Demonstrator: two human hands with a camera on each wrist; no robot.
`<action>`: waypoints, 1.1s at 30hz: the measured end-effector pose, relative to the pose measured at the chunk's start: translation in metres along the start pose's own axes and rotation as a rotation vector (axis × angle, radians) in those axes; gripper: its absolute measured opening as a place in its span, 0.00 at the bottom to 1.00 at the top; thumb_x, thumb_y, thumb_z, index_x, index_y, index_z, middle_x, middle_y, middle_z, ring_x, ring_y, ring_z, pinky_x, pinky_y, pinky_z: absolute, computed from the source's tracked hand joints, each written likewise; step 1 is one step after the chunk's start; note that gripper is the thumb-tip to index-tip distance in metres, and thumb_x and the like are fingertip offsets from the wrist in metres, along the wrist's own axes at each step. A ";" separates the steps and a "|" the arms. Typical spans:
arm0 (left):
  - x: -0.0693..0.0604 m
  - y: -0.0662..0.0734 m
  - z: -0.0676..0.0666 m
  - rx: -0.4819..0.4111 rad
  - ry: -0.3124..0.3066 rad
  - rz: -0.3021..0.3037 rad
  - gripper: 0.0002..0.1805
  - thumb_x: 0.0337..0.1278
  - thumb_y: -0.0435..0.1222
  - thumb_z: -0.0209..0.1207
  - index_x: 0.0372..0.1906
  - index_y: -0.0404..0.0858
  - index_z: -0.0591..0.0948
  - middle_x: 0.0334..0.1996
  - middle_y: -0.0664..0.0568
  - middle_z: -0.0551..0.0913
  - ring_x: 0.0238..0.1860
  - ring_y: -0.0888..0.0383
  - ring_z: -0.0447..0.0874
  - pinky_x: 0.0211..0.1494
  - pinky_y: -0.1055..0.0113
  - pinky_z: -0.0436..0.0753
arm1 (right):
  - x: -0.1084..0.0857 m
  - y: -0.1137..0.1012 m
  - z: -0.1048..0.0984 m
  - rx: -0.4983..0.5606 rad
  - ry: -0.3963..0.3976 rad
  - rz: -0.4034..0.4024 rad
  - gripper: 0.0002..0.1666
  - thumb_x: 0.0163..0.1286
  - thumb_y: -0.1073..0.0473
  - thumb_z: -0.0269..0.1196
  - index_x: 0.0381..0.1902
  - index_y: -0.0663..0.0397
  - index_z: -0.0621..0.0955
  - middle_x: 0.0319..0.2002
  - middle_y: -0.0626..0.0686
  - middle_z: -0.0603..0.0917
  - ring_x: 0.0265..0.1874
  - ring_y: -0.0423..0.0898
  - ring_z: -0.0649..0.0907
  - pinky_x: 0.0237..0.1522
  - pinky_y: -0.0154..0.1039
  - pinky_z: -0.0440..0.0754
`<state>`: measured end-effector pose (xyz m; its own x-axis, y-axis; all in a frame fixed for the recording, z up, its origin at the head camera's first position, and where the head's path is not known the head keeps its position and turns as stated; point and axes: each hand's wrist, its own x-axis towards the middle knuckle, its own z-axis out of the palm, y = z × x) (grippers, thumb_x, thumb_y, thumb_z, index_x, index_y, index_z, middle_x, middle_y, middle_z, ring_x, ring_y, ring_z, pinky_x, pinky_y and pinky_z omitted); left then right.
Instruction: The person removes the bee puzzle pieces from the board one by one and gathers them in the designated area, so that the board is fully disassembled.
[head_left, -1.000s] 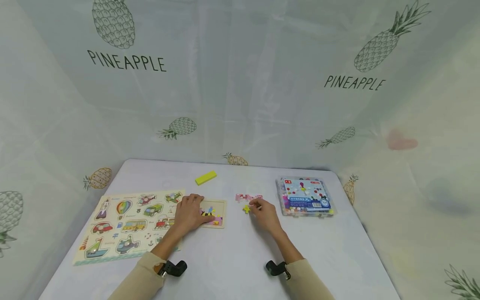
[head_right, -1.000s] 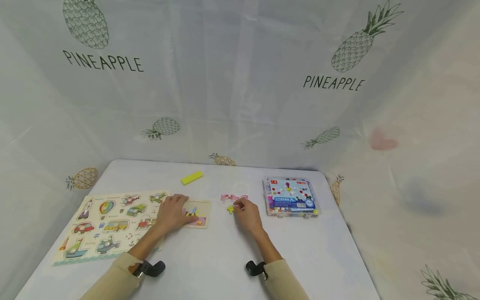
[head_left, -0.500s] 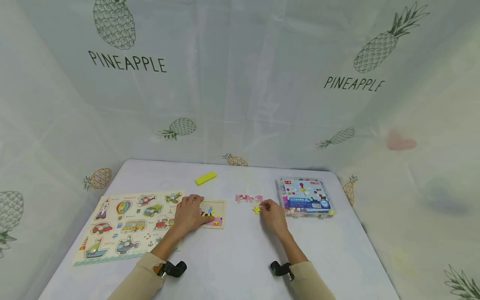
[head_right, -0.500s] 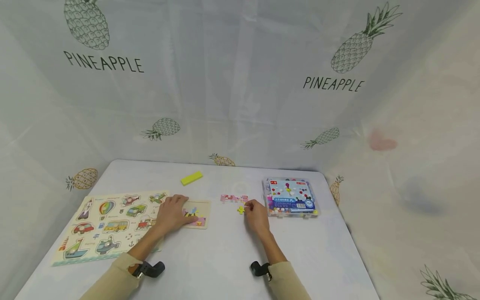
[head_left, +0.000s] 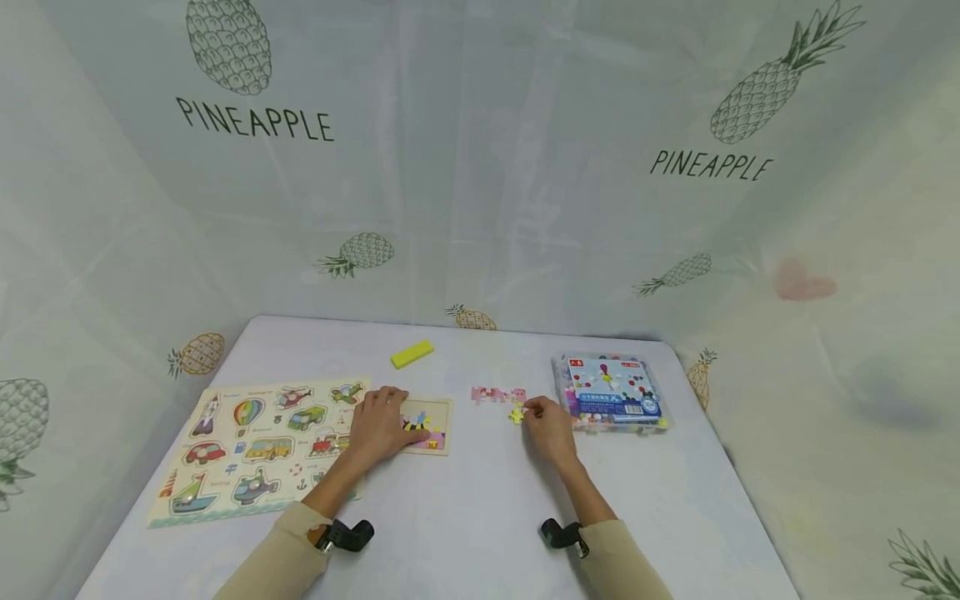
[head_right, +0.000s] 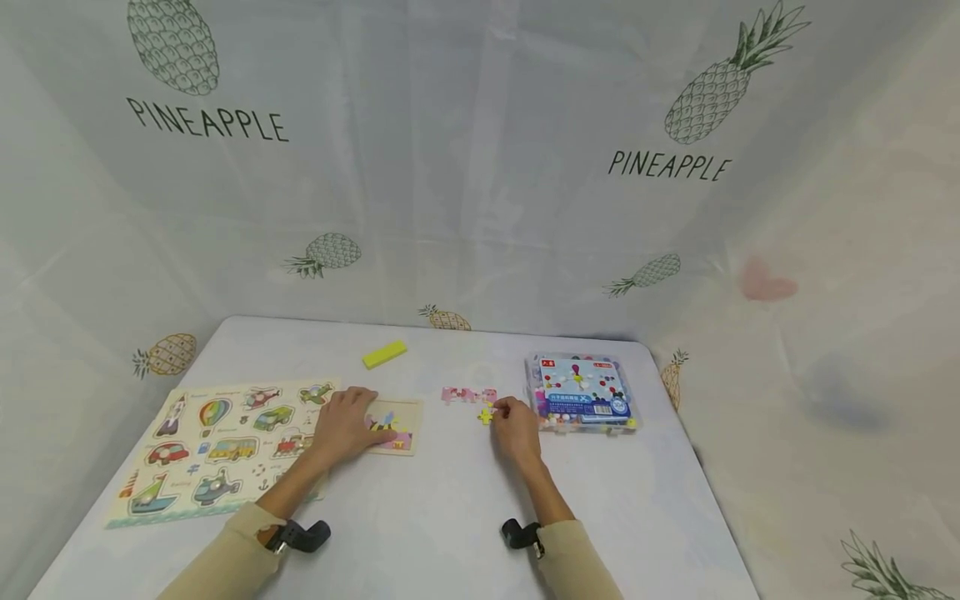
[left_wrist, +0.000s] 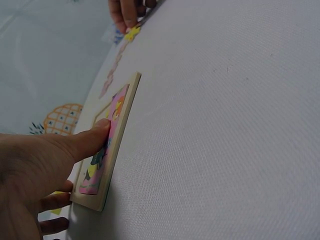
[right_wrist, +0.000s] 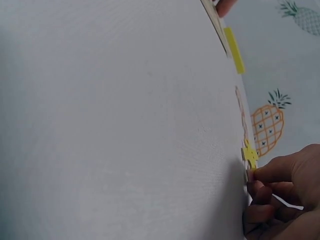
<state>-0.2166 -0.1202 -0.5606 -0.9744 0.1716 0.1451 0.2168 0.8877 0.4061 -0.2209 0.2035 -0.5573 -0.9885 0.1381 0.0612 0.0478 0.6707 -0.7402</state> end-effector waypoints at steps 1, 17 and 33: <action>0.000 0.000 0.000 -0.001 0.001 0.000 0.51 0.41 0.64 0.72 0.65 0.33 0.76 0.62 0.38 0.74 0.63 0.35 0.68 0.63 0.36 0.67 | 0.000 0.000 0.000 -0.002 0.000 0.000 0.08 0.67 0.65 0.63 0.42 0.58 0.86 0.32 0.51 0.85 0.29 0.44 0.79 0.31 0.36 0.77; -0.001 0.002 -0.001 -0.022 0.000 -0.015 0.50 0.41 0.63 0.73 0.65 0.34 0.76 0.62 0.38 0.74 0.64 0.35 0.67 0.65 0.36 0.66 | 0.006 -0.001 0.001 -0.065 -0.031 0.005 0.08 0.68 0.64 0.63 0.42 0.56 0.87 0.33 0.50 0.84 0.32 0.45 0.79 0.36 0.39 0.77; 0.000 0.001 0.000 0.008 0.001 -0.013 0.51 0.42 0.64 0.72 0.66 0.35 0.76 0.62 0.39 0.74 0.64 0.36 0.67 0.64 0.37 0.67 | 0.007 0.003 0.002 -0.064 -0.019 -0.027 0.07 0.69 0.64 0.63 0.41 0.56 0.88 0.33 0.50 0.84 0.32 0.45 0.78 0.34 0.38 0.77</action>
<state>-0.2164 -0.1196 -0.5601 -0.9771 0.1595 0.1406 0.2034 0.8935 0.4003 -0.2277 0.2049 -0.5603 -0.9921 0.1060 0.0674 0.0298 0.7195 -0.6938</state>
